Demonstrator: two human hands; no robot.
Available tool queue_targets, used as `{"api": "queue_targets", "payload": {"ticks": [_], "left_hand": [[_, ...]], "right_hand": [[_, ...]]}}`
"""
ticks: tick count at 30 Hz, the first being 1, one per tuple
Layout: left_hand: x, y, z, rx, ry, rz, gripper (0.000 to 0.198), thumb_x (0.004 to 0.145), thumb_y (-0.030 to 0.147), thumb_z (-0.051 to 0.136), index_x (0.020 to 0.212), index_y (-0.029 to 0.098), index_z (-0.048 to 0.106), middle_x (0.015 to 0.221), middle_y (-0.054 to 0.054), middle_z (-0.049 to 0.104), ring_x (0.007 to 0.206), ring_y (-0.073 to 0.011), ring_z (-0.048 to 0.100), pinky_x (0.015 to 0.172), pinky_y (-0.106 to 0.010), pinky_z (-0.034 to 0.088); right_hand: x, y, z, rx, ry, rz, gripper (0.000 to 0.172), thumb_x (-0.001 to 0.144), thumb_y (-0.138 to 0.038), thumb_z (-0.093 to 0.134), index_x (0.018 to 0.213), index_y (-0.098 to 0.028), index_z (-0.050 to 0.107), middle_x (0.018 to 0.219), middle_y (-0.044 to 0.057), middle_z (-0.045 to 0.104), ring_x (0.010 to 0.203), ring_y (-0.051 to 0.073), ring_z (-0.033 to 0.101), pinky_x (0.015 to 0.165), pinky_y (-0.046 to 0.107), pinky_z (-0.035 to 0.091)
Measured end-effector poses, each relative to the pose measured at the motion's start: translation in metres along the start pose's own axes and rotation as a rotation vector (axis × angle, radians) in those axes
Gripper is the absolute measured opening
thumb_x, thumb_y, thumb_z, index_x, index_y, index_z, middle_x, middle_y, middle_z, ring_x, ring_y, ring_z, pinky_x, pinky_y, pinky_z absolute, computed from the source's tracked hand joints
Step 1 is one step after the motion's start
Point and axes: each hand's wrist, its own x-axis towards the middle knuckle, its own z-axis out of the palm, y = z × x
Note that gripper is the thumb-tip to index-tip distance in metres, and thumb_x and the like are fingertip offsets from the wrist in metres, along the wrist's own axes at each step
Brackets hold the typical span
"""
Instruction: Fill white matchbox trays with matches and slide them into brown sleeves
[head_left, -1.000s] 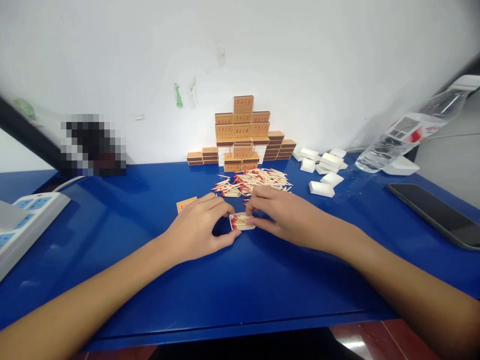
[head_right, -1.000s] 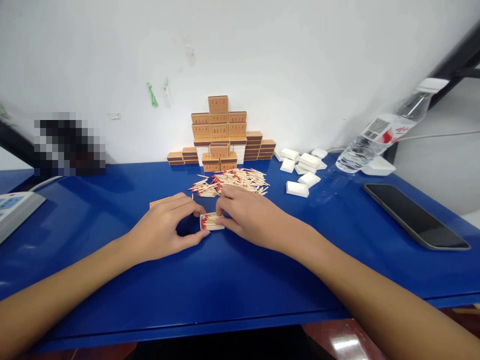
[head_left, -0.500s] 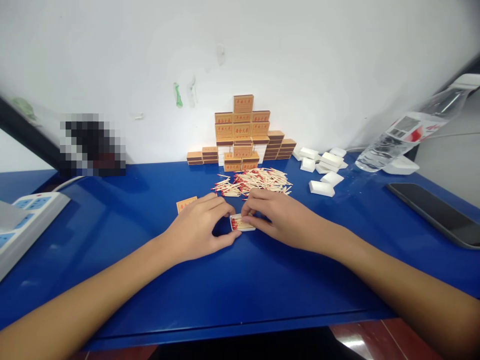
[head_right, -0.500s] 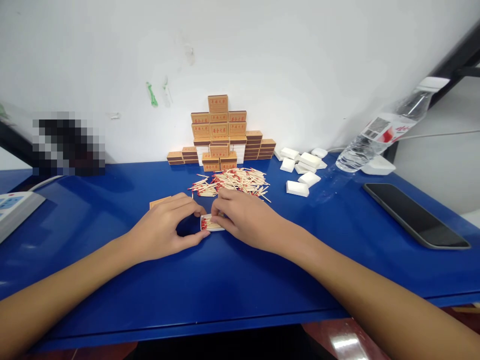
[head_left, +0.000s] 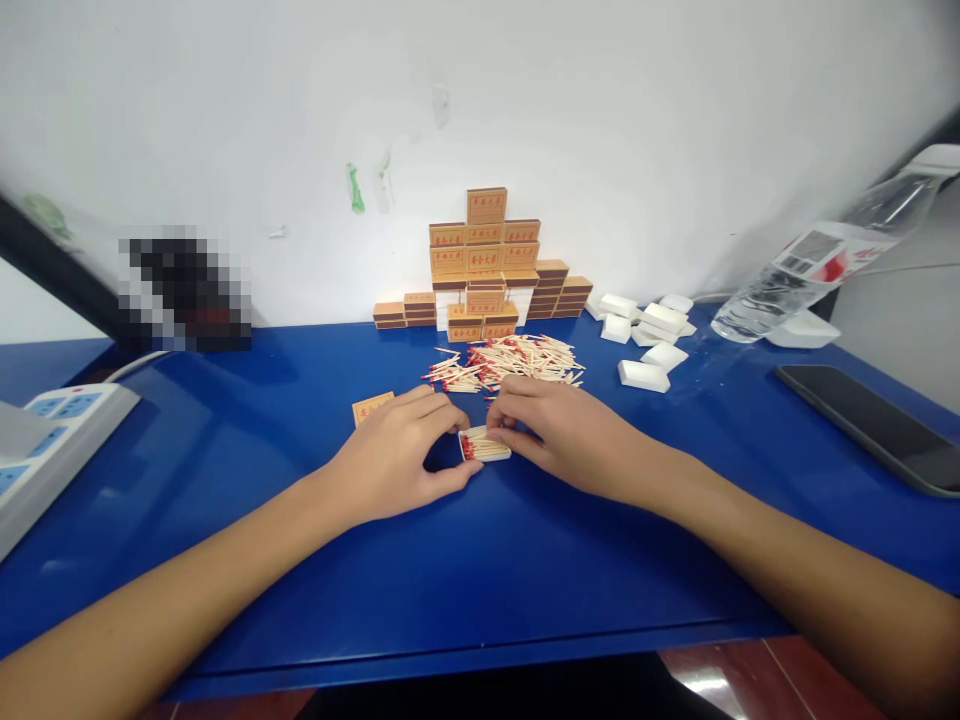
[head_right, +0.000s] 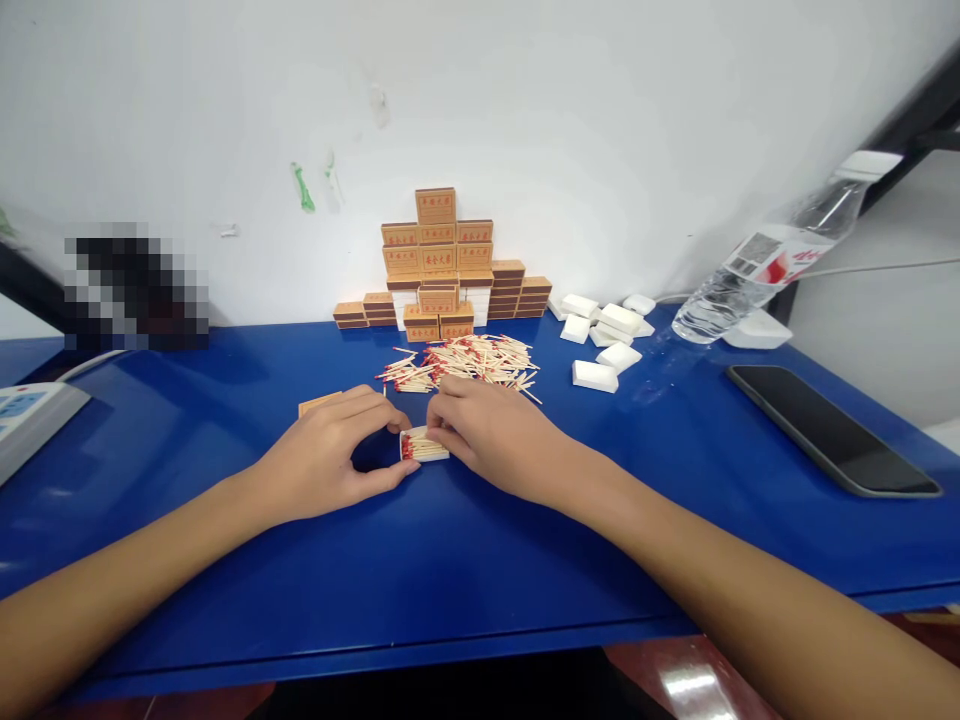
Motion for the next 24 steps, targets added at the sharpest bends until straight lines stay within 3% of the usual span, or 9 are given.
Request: {"api": "queue_targets", "payload": {"ticks": [24], "left_hand": [[-0.0002, 0.0007, -0.0005, 0.010, -0.006, -0.013, 0.022, 0.093, 0.038, 0.074, 0.102, 0.020, 0.066, 0.100, -0.004, 0.073, 0.093, -0.0225, 0.067, 0.083, -0.036, 0.053]], "right_hand": [[-0.0014, 0.0030, -0.0084, -0.021, 0.010, 0.026, 0.012, 0.103, -0.026, 0.061, 0.097, -0.019, 0.068, 0.100, 0.005, 0.066, 0.085, 0.018, 0.060, 0.073, 0.032, 0.043]]}}
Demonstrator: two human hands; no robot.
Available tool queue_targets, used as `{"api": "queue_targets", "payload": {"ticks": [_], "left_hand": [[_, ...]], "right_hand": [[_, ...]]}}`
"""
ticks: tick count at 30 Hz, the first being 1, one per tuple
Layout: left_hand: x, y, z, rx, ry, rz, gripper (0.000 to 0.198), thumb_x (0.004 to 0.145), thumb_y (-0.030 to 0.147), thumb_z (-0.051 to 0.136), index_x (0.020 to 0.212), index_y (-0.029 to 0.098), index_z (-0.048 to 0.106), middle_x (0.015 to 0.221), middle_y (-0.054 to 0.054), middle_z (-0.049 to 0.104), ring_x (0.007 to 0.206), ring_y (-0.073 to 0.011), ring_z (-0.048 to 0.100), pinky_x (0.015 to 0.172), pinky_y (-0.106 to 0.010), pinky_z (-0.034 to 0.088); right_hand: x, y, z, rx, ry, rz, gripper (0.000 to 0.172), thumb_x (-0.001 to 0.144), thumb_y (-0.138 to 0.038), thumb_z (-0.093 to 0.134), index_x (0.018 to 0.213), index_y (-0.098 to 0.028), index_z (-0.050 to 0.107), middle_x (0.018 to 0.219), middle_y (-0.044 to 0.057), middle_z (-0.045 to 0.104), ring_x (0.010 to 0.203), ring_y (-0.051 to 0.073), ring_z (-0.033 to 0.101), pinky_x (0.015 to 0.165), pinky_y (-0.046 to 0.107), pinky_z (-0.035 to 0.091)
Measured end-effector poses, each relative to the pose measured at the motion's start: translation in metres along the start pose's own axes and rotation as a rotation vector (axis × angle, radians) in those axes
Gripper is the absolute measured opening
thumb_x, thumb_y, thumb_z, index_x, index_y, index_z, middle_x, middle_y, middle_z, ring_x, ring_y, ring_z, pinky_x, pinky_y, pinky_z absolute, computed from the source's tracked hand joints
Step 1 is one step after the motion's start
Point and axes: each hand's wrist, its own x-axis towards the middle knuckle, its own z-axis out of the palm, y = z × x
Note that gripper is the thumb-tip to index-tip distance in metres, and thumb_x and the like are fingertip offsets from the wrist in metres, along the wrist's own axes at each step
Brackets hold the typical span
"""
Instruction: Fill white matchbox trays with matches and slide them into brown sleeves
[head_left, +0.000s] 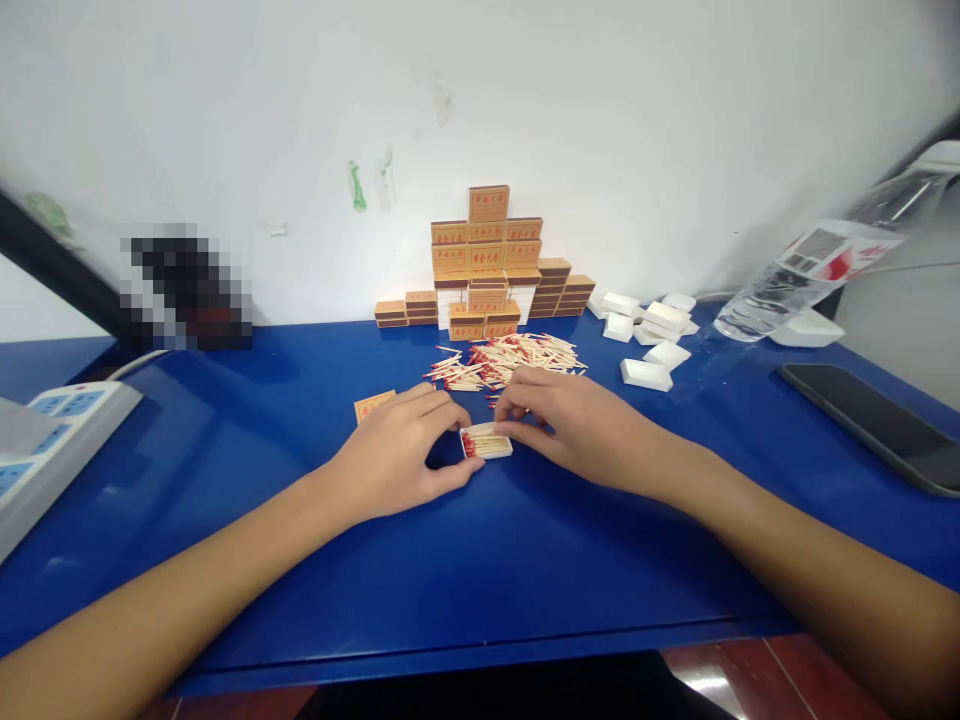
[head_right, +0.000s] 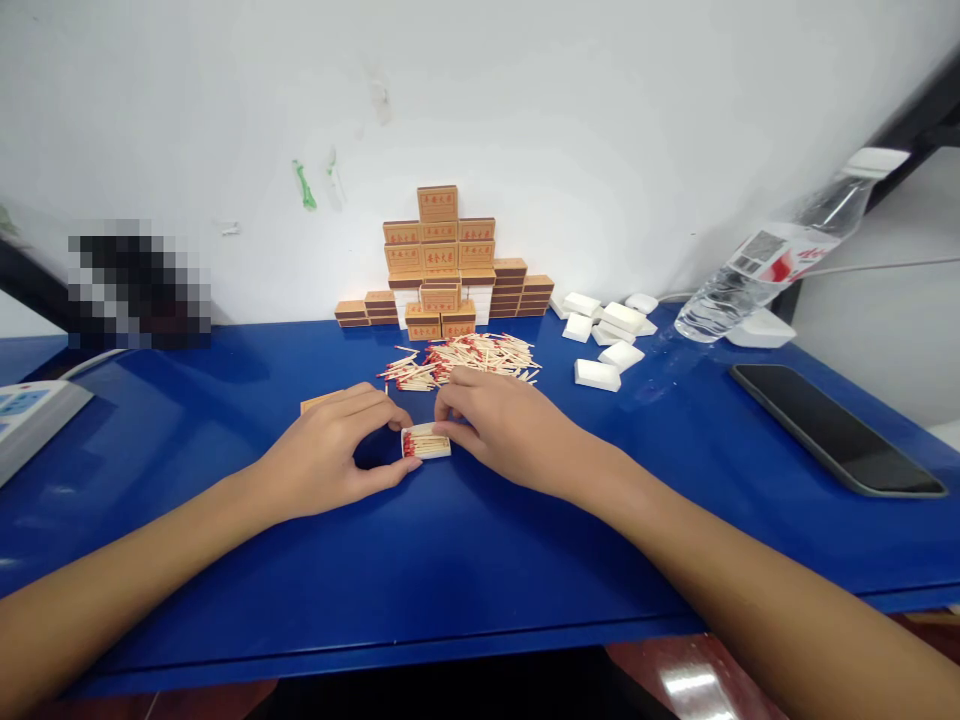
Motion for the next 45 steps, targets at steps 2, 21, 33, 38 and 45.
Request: {"api": "queue_targets", "payload": {"ticks": [2, 21, 33, 38, 45], "left_hand": [[0.000, 0.000, 0.000, 0.002, -0.003, -0.001, 0.022, 0.093, 0.039, 0.074, 0.102, 0.020, 0.067, 0.100, -0.004, 0.074, 0.093, -0.0225, 0.067, 0.084, -0.036, 0.053], [0.000, -0.001, 0.001, 0.000, 0.003, 0.009, 0.024, 0.093, 0.039, 0.074, 0.101, 0.018, 0.066, 0.097, -0.004, 0.072, 0.093, -0.0228, 0.067, 0.082, -0.037, 0.052], [-0.001, -0.001, 0.001, -0.111, -0.029, 0.027, 0.022, 0.092, 0.034, 0.076, 0.103, 0.018, 0.065, 0.098, -0.003, 0.071, 0.095, -0.0220, 0.066, 0.081, -0.035, 0.052], [0.000, 0.000, 0.000, -0.112, -0.030, 0.027, 0.022, 0.092, 0.033, 0.075, 0.104, 0.018, 0.065, 0.096, -0.004, 0.071, 0.093, -0.0226, 0.065, 0.079, -0.036, 0.052], [0.000, -0.001, 0.001, -0.085, -0.010, 0.036, 0.022, 0.092, 0.034, 0.075, 0.103, 0.018, 0.065, 0.097, -0.004, 0.072, 0.093, -0.0226, 0.066, 0.080, -0.036, 0.052]], "right_hand": [[-0.001, 0.000, -0.003, -0.021, 0.004, 0.015, 0.012, 0.102, -0.026, 0.062, 0.095, -0.020, 0.068, 0.099, 0.005, 0.066, 0.083, 0.018, 0.060, 0.071, 0.032, 0.043], [-0.001, -0.003, 0.001, 0.052, -0.008, -0.035, 0.012, 0.103, -0.022, 0.059, 0.098, -0.019, 0.069, 0.102, 0.006, 0.064, 0.083, 0.017, 0.059, 0.072, 0.030, 0.043], [0.002, -0.006, 0.012, 0.151, -0.009, -0.044, 0.012, 0.101, -0.024, 0.064, 0.098, -0.018, 0.074, 0.098, 0.005, 0.062, 0.082, 0.016, 0.059, 0.073, 0.030, 0.045], [0.002, -0.006, 0.012, 0.127, 0.018, -0.068, 0.013, 0.102, -0.022, 0.061, 0.097, -0.017, 0.071, 0.098, 0.005, 0.062, 0.081, 0.016, 0.059, 0.072, 0.030, 0.045], [0.000, -0.006, 0.010, 0.104, -0.018, -0.071, 0.012, 0.103, -0.022, 0.061, 0.099, -0.017, 0.072, 0.100, 0.006, 0.061, 0.083, 0.016, 0.059, 0.075, 0.031, 0.046]]}}
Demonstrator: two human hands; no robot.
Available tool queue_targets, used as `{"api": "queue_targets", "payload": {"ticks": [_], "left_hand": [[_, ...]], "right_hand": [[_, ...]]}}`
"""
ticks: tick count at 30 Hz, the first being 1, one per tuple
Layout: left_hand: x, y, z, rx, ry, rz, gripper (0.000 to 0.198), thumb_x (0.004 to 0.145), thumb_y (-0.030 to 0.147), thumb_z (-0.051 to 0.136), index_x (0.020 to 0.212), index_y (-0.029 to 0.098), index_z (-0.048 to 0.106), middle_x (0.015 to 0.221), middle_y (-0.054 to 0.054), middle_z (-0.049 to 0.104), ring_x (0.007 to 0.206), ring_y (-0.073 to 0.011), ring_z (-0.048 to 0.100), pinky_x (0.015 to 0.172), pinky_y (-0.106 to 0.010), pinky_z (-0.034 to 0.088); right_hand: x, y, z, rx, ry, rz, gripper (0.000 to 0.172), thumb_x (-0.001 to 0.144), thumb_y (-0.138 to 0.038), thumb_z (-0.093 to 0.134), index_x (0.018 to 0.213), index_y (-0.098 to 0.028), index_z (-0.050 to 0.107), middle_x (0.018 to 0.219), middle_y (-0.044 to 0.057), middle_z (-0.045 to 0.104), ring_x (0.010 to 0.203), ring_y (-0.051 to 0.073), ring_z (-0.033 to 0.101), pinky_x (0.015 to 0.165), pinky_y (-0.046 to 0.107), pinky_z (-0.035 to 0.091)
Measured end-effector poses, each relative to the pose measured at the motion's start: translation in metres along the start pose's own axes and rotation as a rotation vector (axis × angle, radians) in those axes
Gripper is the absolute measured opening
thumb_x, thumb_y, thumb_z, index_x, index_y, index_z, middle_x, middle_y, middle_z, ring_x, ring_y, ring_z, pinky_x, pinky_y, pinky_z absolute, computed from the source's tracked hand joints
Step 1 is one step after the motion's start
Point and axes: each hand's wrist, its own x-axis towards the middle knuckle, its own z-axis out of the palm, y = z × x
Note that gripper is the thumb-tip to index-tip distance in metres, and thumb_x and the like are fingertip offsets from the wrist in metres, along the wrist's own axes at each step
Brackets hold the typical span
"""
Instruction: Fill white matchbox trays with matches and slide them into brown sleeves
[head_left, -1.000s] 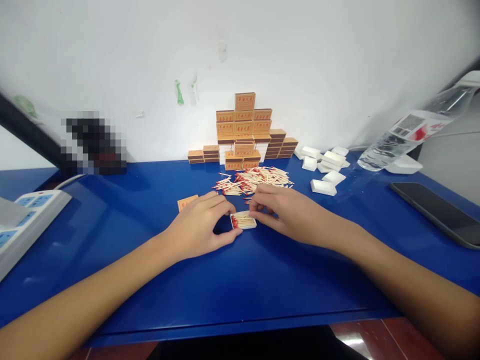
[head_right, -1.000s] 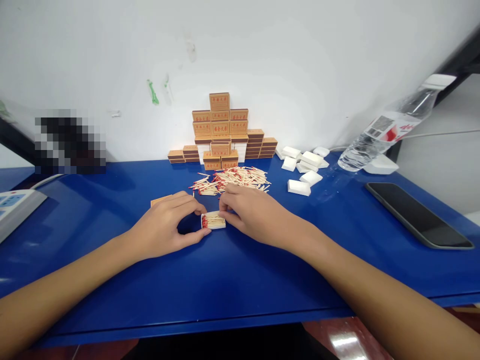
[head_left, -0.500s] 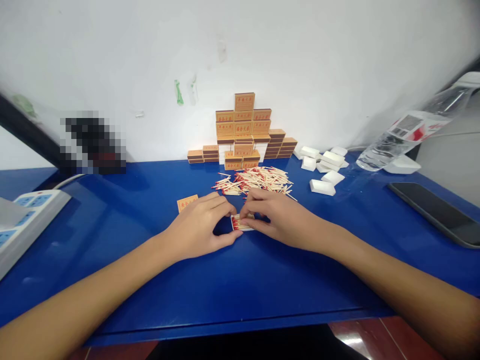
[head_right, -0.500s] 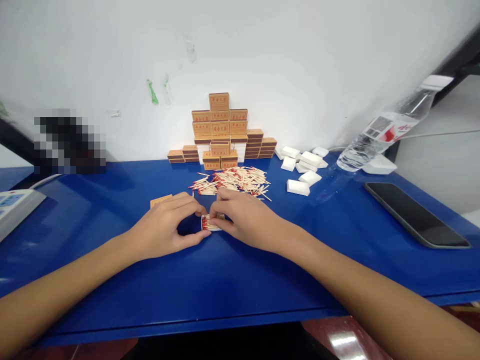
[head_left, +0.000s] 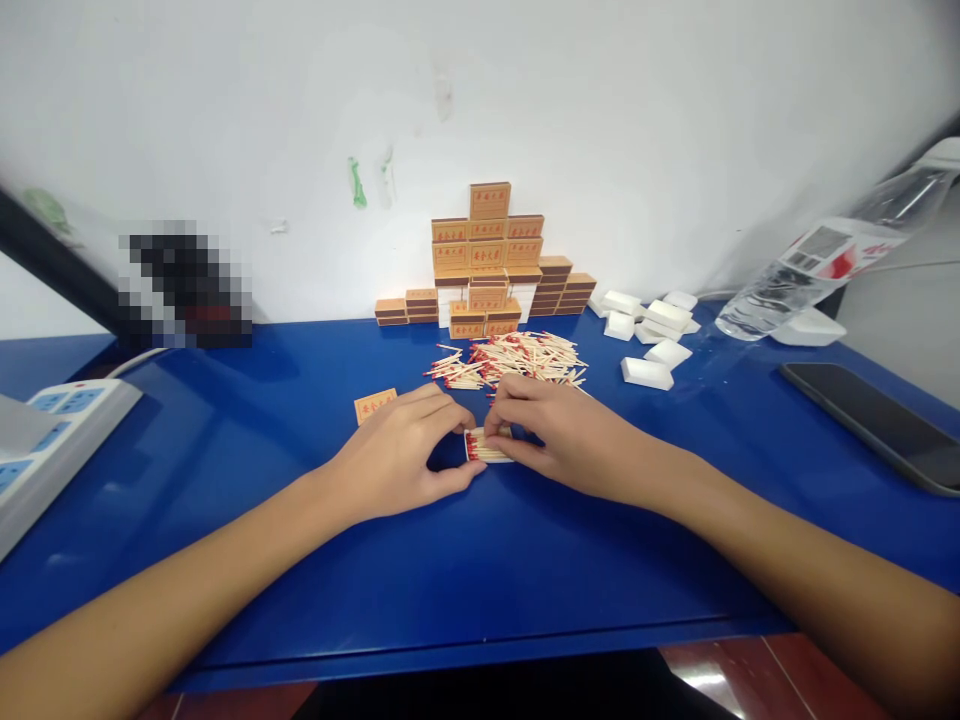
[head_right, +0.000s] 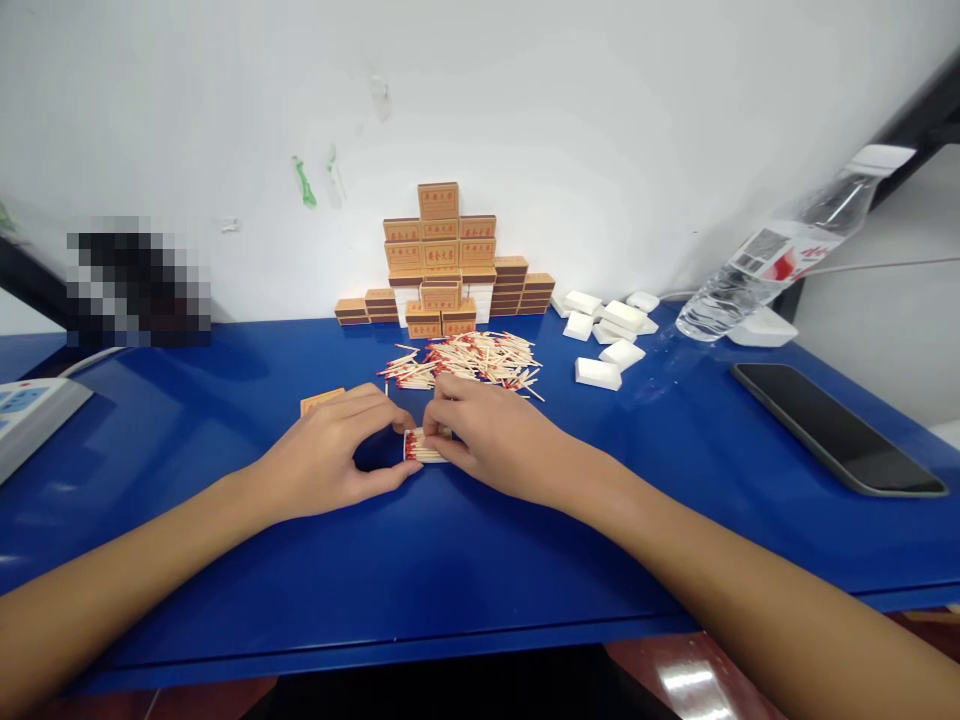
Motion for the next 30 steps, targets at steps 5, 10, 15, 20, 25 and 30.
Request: {"api": "queue_targets", "payload": {"ticks": [5, 10, 15, 20, 25, 30], "left_hand": [[0.0007, -0.0001, -0.0004, -0.003, 0.001, 0.009, 0.022, 0.093, 0.035, 0.075, 0.103, 0.018, 0.065, 0.098, -0.004, 0.072, 0.094, -0.0229, 0.066, 0.080, -0.036, 0.053], [0.0008, 0.0007, -0.0004, 0.022, -0.005, -0.003, 0.023, 0.092, 0.036, 0.075, 0.102, 0.019, 0.065, 0.098, -0.004, 0.072, 0.095, -0.0230, 0.067, 0.081, -0.036, 0.053], [0.0010, 0.0013, -0.0006, 0.041, -0.013, -0.008, 0.023, 0.092, 0.037, 0.075, 0.101, 0.019, 0.064, 0.098, -0.004, 0.071, 0.095, -0.0228, 0.067, 0.082, -0.036, 0.053], [0.0010, 0.0012, -0.0015, 0.067, -0.018, -0.016, 0.024, 0.092, 0.038, 0.074, 0.100, 0.019, 0.063, 0.097, -0.004, 0.071, 0.095, -0.0235, 0.067, 0.084, -0.038, 0.053], [0.0009, 0.0008, -0.0016, 0.048, -0.021, -0.019, 0.024, 0.093, 0.039, 0.073, 0.100, 0.019, 0.063, 0.100, -0.005, 0.073, 0.097, -0.0241, 0.067, 0.085, -0.038, 0.053], [0.0010, 0.0008, -0.0009, 0.034, -0.020, -0.019, 0.023, 0.092, 0.038, 0.073, 0.100, 0.019, 0.063, 0.101, -0.005, 0.072, 0.098, -0.0242, 0.067, 0.085, -0.039, 0.053]], "right_hand": [[0.0003, 0.0011, 0.0003, -0.028, -0.012, -0.020, 0.014, 0.103, -0.019, 0.058, 0.100, -0.016, 0.071, 0.100, 0.006, 0.060, 0.084, 0.016, 0.059, 0.076, 0.031, 0.046], [0.0004, 0.0021, 0.0036, -0.075, 0.013, -0.023, 0.018, 0.106, -0.023, 0.055, 0.101, -0.017, 0.072, 0.097, 0.005, 0.059, 0.081, 0.016, 0.058, 0.073, 0.030, 0.044], [-0.0006, -0.0004, 0.0030, -0.064, 0.038, -0.033, 0.016, 0.104, -0.021, 0.057, 0.100, -0.017, 0.073, 0.097, 0.005, 0.060, 0.081, 0.016, 0.058, 0.072, 0.030, 0.044], [-0.0001, -0.0031, 0.0009, 0.018, -0.010, -0.045, 0.014, 0.104, -0.021, 0.058, 0.101, -0.018, 0.072, 0.099, 0.005, 0.060, 0.086, 0.016, 0.060, 0.077, 0.030, 0.046], [0.0008, -0.0048, 0.0002, -0.030, -0.034, 0.018, 0.014, 0.104, -0.025, 0.061, 0.099, -0.016, 0.071, 0.100, 0.006, 0.061, 0.084, 0.017, 0.061, 0.074, 0.030, 0.047], [0.0001, -0.0058, 0.0003, -0.074, -0.037, 0.026, 0.015, 0.105, -0.027, 0.059, 0.100, -0.016, 0.068, 0.103, 0.007, 0.062, 0.081, 0.016, 0.061, 0.071, 0.029, 0.047]]}}
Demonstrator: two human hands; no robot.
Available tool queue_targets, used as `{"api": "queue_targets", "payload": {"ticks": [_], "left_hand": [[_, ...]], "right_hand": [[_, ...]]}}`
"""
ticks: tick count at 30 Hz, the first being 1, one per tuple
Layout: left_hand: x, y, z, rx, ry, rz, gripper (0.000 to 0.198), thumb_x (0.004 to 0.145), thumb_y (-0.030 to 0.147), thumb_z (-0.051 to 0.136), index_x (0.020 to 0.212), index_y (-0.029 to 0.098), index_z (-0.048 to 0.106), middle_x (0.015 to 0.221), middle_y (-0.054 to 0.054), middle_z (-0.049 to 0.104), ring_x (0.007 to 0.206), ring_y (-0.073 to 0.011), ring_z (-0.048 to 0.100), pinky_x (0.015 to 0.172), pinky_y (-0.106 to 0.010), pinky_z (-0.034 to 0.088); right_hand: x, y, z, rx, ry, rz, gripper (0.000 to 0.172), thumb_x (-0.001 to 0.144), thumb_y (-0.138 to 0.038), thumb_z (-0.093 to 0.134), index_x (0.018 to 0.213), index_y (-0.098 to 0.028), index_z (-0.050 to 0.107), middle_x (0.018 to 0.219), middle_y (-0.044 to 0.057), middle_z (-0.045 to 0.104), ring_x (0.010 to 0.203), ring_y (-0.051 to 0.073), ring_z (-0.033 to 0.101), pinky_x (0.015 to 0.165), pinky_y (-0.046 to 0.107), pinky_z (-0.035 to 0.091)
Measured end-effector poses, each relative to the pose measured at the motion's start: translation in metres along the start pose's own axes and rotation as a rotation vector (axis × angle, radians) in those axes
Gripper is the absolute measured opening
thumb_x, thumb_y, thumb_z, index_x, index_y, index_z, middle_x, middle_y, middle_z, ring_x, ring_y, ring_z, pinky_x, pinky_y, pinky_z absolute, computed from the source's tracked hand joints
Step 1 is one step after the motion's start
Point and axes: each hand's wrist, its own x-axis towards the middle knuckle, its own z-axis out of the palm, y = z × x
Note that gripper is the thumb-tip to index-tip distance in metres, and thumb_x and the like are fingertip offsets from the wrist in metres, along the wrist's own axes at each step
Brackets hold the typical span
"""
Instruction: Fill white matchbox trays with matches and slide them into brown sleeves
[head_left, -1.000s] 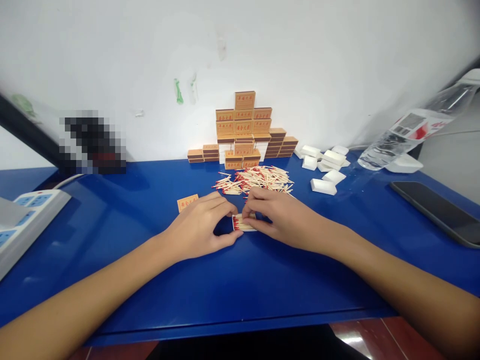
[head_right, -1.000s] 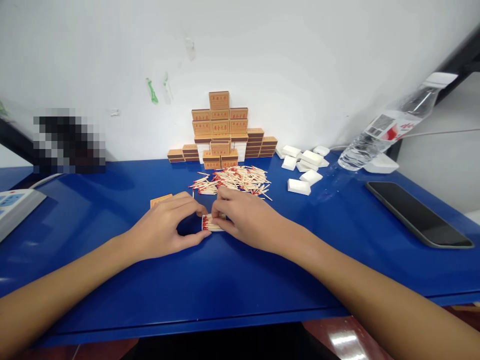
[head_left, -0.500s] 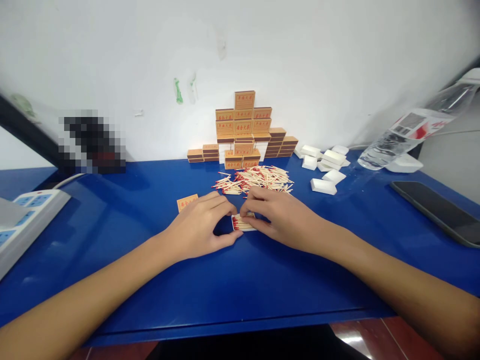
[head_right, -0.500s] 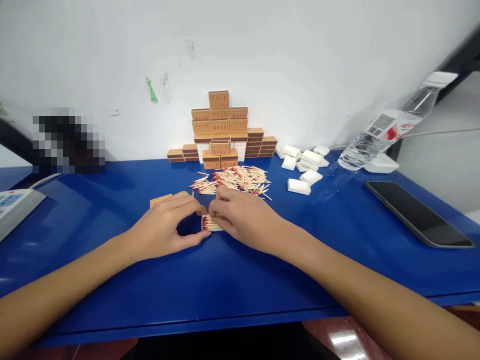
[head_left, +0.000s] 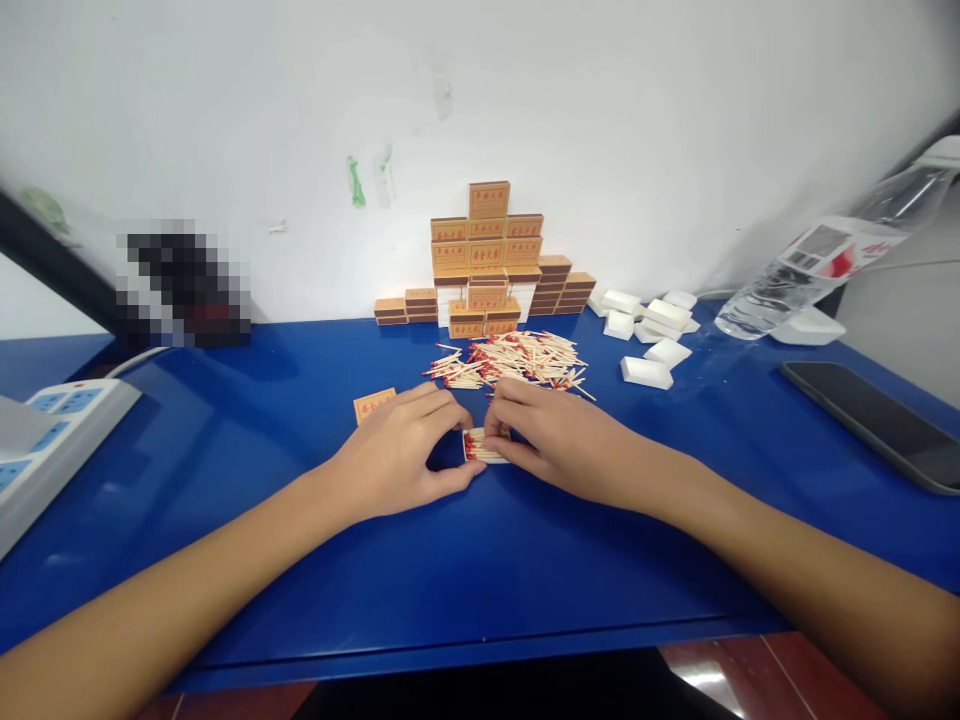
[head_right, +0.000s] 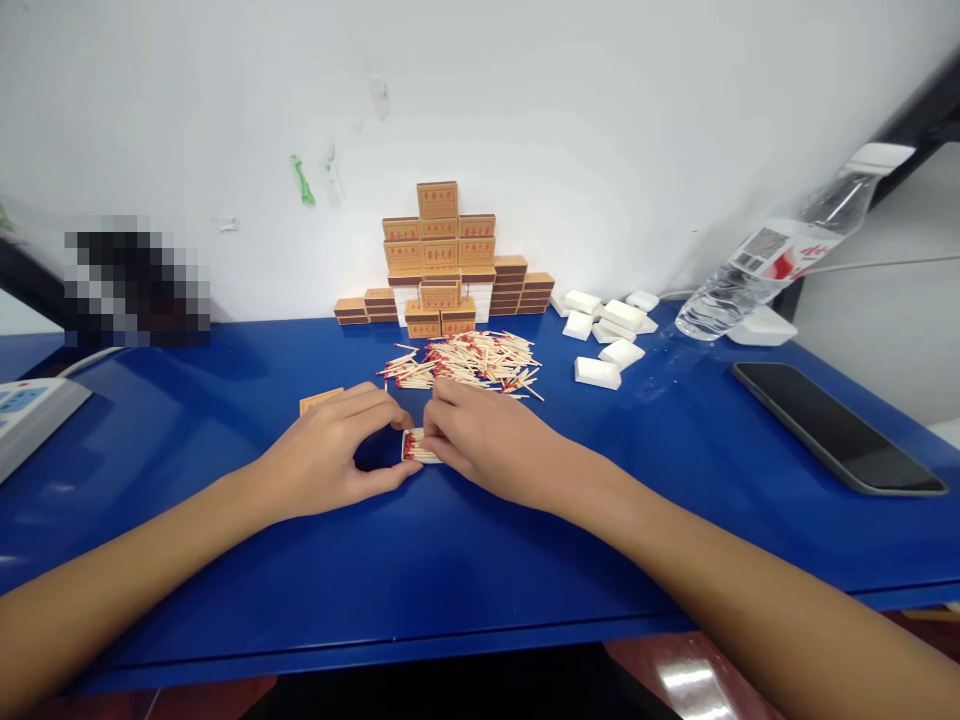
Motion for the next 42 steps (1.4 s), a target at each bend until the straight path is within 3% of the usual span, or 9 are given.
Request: {"api": "queue_targets", "payload": {"ticks": [24, 32, 38, 42], "left_hand": [[0.000, 0.001, 0.000, -0.034, -0.001, -0.014, 0.025, 0.091, 0.039, 0.075, 0.097, 0.019, 0.062, 0.097, -0.005, 0.072, 0.094, -0.0238, 0.066, 0.081, -0.038, 0.053], [-0.001, 0.001, -0.001, 0.019, 0.016, -0.018, 0.029, 0.090, 0.043, 0.076, 0.103, 0.020, 0.066, 0.100, -0.005, 0.073, 0.098, -0.0248, 0.067, 0.087, -0.040, 0.054], [-0.001, 0.001, 0.000, 0.009, 0.004, -0.003, 0.025, 0.091, 0.040, 0.074, 0.103, 0.019, 0.067, 0.100, -0.006, 0.073, 0.098, -0.0250, 0.067, 0.086, -0.039, 0.054], [0.000, 0.001, -0.001, 0.017, 0.017, 0.003, 0.024, 0.091, 0.038, 0.074, 0.103, 0.019, 0.068, 0.099, -0.006, 0.073, 0.097, -0.0244, 0.067, 0.086, -0.039, 0.054]], "right_hand": [[-0.001, 0.000, 0.002, -0.053, 0.051, 0.003, 0.015, 0.102, -0.026, 0.060, 0.092, -0.017, 0.067, 0.098, 0.007, 0.062, 0.081, 0.017, 0.059, 0.071, 0.031, 0.042], [-0.002, 0.030, -0.027, -0.163, 0.203, 0.059, 0.020, 0.103, -0.028, 0.055, 0.087, -0.019, 0.064, 0.088, 0.007, 0.065, 0.077, 0.018, 0.057, 0.069, 0.032, 0.039], [-0.007, 0.059, -0.037, -0.180, -0.011, 0.104, 0.015, 0.097, -0.028, 0.057, 0.086, -0.020, 0.064, 0.088, 0.006, 0.064, 0.074, 0.018, 0.055, 0.066, 0.032, 0.037], [-0.008, 0.060, -0.038, -0.132, -0.051, 0.108, 0.015, 0.098, -0.029, 0.056, 0.092, -0.020, 0.066, 0.091, 0.007, 0.064, 0.076, 0.019, 0.056, 0.067, 0.032, 0.039]]}}
